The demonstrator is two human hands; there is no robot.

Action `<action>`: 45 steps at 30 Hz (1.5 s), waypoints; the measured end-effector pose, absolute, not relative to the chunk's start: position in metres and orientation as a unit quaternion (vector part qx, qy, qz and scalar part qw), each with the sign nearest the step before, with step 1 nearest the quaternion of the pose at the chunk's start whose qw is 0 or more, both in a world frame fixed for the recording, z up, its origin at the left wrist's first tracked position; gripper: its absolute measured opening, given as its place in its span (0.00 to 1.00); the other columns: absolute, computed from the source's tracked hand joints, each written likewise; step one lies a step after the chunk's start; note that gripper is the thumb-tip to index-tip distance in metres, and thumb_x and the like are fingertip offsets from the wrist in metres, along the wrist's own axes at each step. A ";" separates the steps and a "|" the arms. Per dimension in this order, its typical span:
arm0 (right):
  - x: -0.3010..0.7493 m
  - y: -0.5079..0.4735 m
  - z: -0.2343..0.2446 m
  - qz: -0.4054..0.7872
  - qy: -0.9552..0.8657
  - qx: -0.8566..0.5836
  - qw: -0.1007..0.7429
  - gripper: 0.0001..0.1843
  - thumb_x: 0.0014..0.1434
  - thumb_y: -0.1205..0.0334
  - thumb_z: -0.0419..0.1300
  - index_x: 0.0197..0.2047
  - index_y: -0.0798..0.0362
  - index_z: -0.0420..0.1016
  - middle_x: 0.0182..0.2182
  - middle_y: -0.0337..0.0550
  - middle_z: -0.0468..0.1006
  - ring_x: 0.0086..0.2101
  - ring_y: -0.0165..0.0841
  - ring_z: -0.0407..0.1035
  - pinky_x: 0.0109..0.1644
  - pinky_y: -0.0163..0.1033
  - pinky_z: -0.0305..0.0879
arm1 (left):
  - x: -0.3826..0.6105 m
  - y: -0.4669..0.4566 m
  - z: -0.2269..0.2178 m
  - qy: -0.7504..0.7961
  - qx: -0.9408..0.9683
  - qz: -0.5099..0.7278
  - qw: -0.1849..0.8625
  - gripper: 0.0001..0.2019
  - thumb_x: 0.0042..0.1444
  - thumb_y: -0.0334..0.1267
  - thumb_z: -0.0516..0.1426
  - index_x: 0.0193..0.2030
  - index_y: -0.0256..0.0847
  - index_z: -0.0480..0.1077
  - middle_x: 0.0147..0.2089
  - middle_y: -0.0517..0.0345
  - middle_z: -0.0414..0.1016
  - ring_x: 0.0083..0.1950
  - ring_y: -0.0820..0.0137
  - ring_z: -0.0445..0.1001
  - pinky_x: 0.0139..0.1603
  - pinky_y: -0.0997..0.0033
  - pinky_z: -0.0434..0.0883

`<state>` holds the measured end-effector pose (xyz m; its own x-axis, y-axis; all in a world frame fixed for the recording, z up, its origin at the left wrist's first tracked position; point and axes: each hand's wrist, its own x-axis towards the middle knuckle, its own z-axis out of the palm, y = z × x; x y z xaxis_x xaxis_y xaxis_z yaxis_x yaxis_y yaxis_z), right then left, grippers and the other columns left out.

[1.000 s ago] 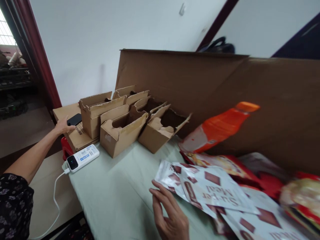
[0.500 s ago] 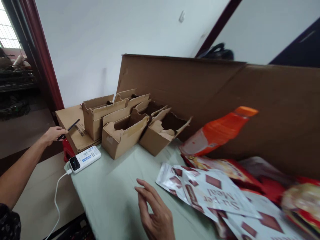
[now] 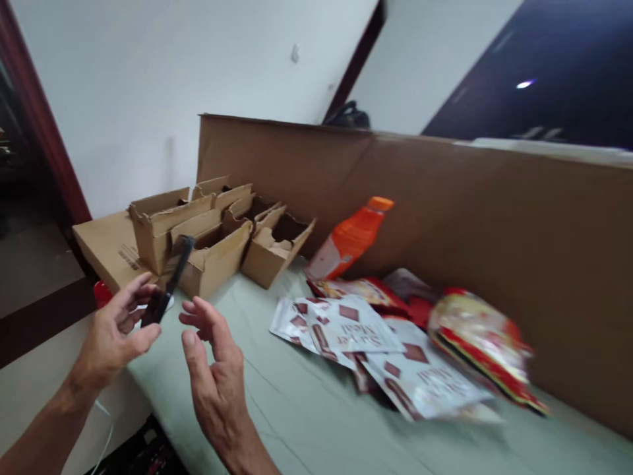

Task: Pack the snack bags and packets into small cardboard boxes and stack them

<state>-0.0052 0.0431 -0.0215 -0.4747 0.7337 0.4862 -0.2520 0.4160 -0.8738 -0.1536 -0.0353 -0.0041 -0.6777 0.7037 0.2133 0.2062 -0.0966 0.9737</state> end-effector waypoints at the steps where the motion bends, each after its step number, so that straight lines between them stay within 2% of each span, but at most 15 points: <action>1: -0.004 0.041 -0.022 0.528 -0.668 -0.181 0.492 0.19 0.70 0.58 0.57 0.63 0.45 0.70 0.55 0.47 0.81 0.50 0.37 0.79 0.51 0.43 0.78 | -0.138 -0.029 -0.008 0.642 0.361 0.647 0.199 0.40 0.43 0.43 0.69 0.66 0.40 0.68 0.57 0.46 0.75 0.58 0.53 0.76 0.62 0.52 0.73; 3: 0.000 0.041 -0.026 0.546 -0.636 -0.197 0.509 0.22 0.69 0.58 0.59 0.65 0.45 0.68 0.55 0.45 0.81 0.52 0.36 0.77 0.54 0.43 0.77 | -0.113 -0.015 -0.016 0.635 0.369 0.646 0.209 0.42 0.41 0.42 0.70 0.65 0.39 0.68 0.59 0.44 0.74 0.62 0.51 0.73 0.66 0.48 0.68; 7: 0.017 0.055 -0.038 0.531 -0.611 -0.252 0.530 0.22 0.66 0.60 0.61 0.62 0.50 0.72 0.53 0.46 0.83 0.50 0.37 0.78 0.53 0.42 0.77 | -0.081 0.002 -0.029 0.608 0.348 0.673 0.236 0.41 0.40 0.41 0.72 0.64 0.40 0.69 0.62 0.43 0.70 0.68 0.49 0.65 0.72 0.44 0.59; 10: 0.036 0.066 -0.045 0.498 -0.618 -0.289 0.536 0.21 0.66 0.59 0.59 0.61 0.52 0.75 0.55 0.48 0.81 0.53 0.39 0.77 0.58 0.45 0.75 | -0.068 0.005 -0.035 0.563 0.313 0.706 0.293 0.42 0.38 0.41 0.73 0.64 0.41 0.71 0.60 0.45 0.73 0.65 0.49 0.70 0.69 0.49 0.65; 12: 0.046 0.070 -0.048 0.495 -0.618 -0.291 0.537 0.21 0.66 0.58 0.59 0.61 0.52 0.76 0.56 0.48 0.81 0.55 0.40 0.76 0.60 0.46 0.73 | -0.063 0.008 -0.039 0.525 0.273 0.734 0.334 0.36 0.44 0.47 0.71 0.62 0.41 0.73 0.58 0.46 0.77 0.62 0.50 0.74 0.65 0.52 0.70; 14: 0.052 0.070 -0.052 0.510 -0.612 -0.288 0.531 0.22 0.65 0.58 0.59 0.60 0.52 0.77 0.54 0.48 0.82 0.53 0.39 0.78 0.58 0.44 0.75 | -0.058 0.013 -0.045 0.492 0.217 0.762 0.361 0.28 0.52 0.54 0.65 0.56 0.39 0.76 0.53 0.47 0.81 0.60 0.51 0.77 0.63 0.53 0.72; 16: 0.055 0.067 -0.057 0.533 -0.598 -0.289 0.524 0.23 0.65 0.58 0.60 0.62 0.52 0.75 0.50 0.47 0.84 0.48 0.37 0.80 0.51 0.42 0.78 | -0.054 0.020 -0.053 0.472 0.155 0.784 0.374 0.24 0.55 0.56 0.62 0.49 0.38 0.79 0.50 0.47 0.83 0.59 0.52 0.77 0.62 0.54 0.73; 19: 0.057 0.063 -0.067 0.551 -0.564 -0.308 0.532 0.21 0.64 0.57 0.61 0.59 0.52 0.76 0.47 0.47 0.85 0.44 0.36 0.81 0.47 0.40 0.79 | -0.049 0.027 -0.069 0.458 0.078 0.795 0.390 0.17 0.56 0.50 0.64 0.44 0.39 0.80 0.50 0.50 0.83 0.61 0.56 0.77 0.64 0.58 0.72; 23: 0.061 0.061 -0.081 0.537 -0.534 -0.367 0.540 0.18 0.64 0.50 0.61 0.52 0.50 0.82 0.50 0.47 0.84 0.49 0.40 0.79 0.55 0.46 0.76 | -0.042 0.029 -0.081 0.452 0.021 0.793 0.408 0.11 0.56 0.43 0.65 0.43 0.40 0.80 0.49 0.52 0.84 0.60 0.61 0.77 0.63 0.65 0.71; 26: 0.067 0.063 -0.087 0.543 -0.523 -0.384 0.534 0.20 0.65 0.46 0.61 0.51 0.48 0.84 0.50 0.46 0.84 0.50 0.41 0.78 0.56 0.47 0.75 | -0.037 0.026 -0.077 0.440 0.021 0.797 0.413 0.12 0.53 0.44 0.68 0.41 0.41 0.80 0.46 0.55 0.84 0.54 0.63 0.79 0.57 0.69 0.74; 30: 0.074 0.064 -0.092 0.556 -0.532 -0.364 0.525 0.21 0.64 0.43 0.62 0.51 0.47 0.84 0.51 0.45 0.84 0.52 0.41 0.77 0.58 0.48 0.73 | -0.034 0.022 -0.067 0.423 0.040 0.799 0.427 0.18 0.43 0.48 0.74 0.37 0.41 0.80 0.40 0.59 0.84 0.43 0.68 0.80 0.47 0.74 0.75; 33: 0.077 0.060 -0.101 0.595 -0.522 -0.330 0.515 0.24 0.65 0.42 0.61 0.56 0.46 0.80 0.56 0.46 0.81 0.56 0.42 0.74 0.62 0.50 0.70 | -0.036 0.021 -0.067 0.421 0.040 0.792 0.440 0.20 0.39 0.49 0.76 0.35 0.40 0.81 0.37 0.60 0.84 0.39 0.68 0.80 0.46 0.73 0.76; 36: 0.077 0.054 -0.116 0.654 -0.471 -0.306 0.507 0.28 0.66 0.41 0.59 0.64 0.45 0.73 0.58 0.48 0.79 0.56 0.43 0.74 0.60 0.52 0.71 | -0.038 0.022 -0.073 0.423 0.035 0.782 0.457 0.21 0.37 0.51 0.76 0.32 0.38 0.80 0.32 0.58 0.83 0.36 0.65 0.81 0.42 0.69 0.77; 40: 0.077 0.049 -0.131 0.678 -0.429 -0.294 0.519 0.29 0.65 0.39 0.60 0.60 0.48 0.76 0.57 0.51 0.80 0.55 0.45 0.75 0.59 0.54 0.71 | -0.037 0.020 -0.080 0.427 0.032 0.773 0.468 0.21 0.37 0.51 0.76 0.30 0.38 0.79 0.30 0.58 0.82 0.37 0.62 0.82 0.40 0.68 0.78; 45: 0.077 0.046 -0.137 0.692 -0.411 -0.282 0.522 0.27 0.64 0.38 0.61 0.58 0.47 0.78 0.56 0.48 0.81 0.55 0.43 0.75 0.58 0.51 0.71 | -0.036 0.016 -0.080 0.437 0.036 0.759 0.481 0.24 0.34 0.53 0.76 0.31 0.38 0.79 0.30 0.56 0.82 0.41 0.57 0.83 0.43 0.64 0.79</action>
